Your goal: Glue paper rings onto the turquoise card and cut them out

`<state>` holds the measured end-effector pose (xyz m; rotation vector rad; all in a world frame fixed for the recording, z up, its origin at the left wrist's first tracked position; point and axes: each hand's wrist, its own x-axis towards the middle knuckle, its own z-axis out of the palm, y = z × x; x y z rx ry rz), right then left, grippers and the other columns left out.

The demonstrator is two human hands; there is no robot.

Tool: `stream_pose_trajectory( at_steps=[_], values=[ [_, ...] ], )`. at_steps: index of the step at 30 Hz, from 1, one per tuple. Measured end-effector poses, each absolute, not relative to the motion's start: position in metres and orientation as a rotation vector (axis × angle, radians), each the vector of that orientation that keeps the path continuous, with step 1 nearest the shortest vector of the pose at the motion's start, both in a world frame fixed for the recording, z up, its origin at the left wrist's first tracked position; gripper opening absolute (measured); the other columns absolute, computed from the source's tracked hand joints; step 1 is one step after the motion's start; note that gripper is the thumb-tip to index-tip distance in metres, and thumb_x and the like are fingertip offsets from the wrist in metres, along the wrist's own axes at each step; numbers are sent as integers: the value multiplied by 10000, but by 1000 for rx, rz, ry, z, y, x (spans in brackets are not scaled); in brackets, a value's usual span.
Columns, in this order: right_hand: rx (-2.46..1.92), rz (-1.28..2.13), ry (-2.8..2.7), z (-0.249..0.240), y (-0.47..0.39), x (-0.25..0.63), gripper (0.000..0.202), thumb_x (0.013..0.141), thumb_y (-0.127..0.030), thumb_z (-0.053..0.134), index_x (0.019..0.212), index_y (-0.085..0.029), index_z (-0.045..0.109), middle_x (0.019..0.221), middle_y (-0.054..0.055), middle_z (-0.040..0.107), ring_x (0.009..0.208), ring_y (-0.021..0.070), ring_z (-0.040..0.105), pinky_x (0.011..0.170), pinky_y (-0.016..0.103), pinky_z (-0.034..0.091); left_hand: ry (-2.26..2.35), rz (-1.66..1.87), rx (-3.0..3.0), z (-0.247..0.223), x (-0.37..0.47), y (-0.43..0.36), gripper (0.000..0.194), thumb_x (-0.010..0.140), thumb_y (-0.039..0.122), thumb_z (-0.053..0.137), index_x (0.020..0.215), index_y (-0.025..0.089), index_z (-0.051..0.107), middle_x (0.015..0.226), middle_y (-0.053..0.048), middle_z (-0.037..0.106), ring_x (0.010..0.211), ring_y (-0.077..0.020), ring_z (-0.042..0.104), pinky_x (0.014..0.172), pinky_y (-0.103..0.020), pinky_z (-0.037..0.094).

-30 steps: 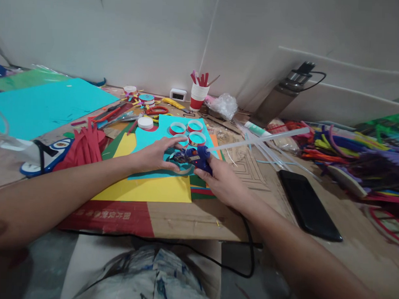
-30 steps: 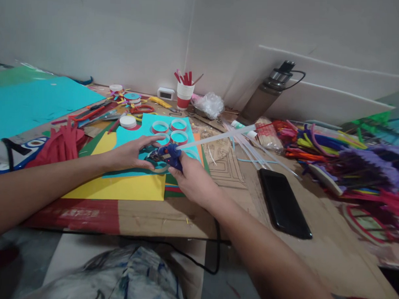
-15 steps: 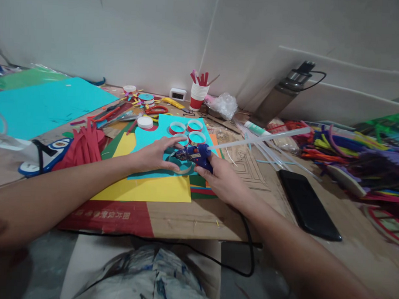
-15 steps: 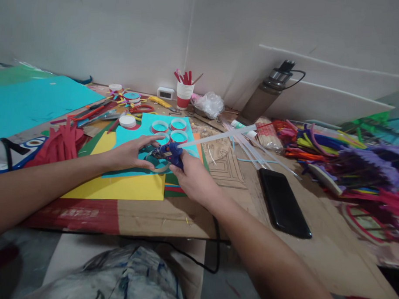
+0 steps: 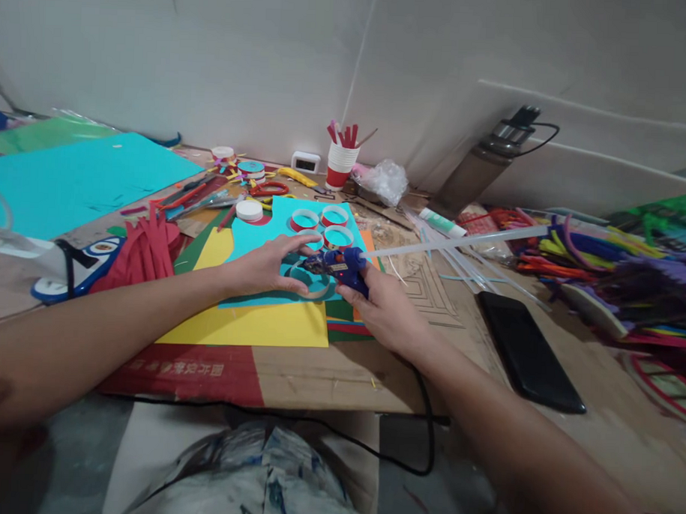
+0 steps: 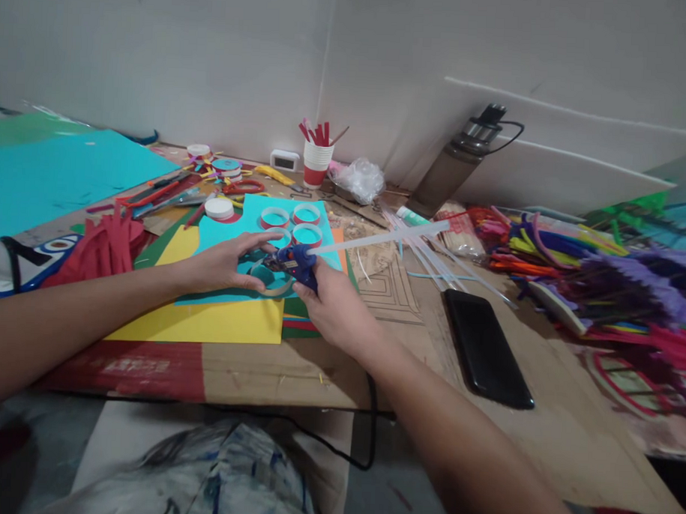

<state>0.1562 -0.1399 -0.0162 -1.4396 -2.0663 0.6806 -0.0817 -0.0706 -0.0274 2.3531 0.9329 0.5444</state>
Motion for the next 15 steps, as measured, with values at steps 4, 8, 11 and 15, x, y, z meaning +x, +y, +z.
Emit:
stream_pose_trajectory(
  at_steps=[4,8,11,15],
  values=[
    [-1448,659,-2075,-18,-139,155,210,915,-213,571,1119,-167,590,1054,115,715,954,237,656,762,320,475,923,548,2351,-28,-82,-70,886,762,403,816,1523,247,391,1337,-113,634,1286,-283,545,1099,-414,398],
    [-1461,658,-2059,-18,-138,156,223,917,-207,564,1135,-168,584,1057,115,716,952,237,657,768,326,478,921,553,2347,-28,-82,-70,896,762,435,812,1529,260,382,1364,-118,621,1293,-289,542,1096,-422,401],
    [-1449,669,-2054,-17,-139,158,210,915,-206,567,1122,-177,589,1051,107,719,944,237,656,768,332,481,922,552,2354,-28,-82,-70,900,760,422,815,1530,260,378,1351,-113,630,1303,-286,531,1101,-421,392],
    [-1437,675,-2075,-14,-141,160,194,907,-199,569,1099,-180,593,1037,97,720,925,230,656,757,323,481,931,542,2359,-28,-82,-70,904,766,376,817,1538,256,361,1351,-108,629,1310,-275,521,1104,-411,381]
  ],
)
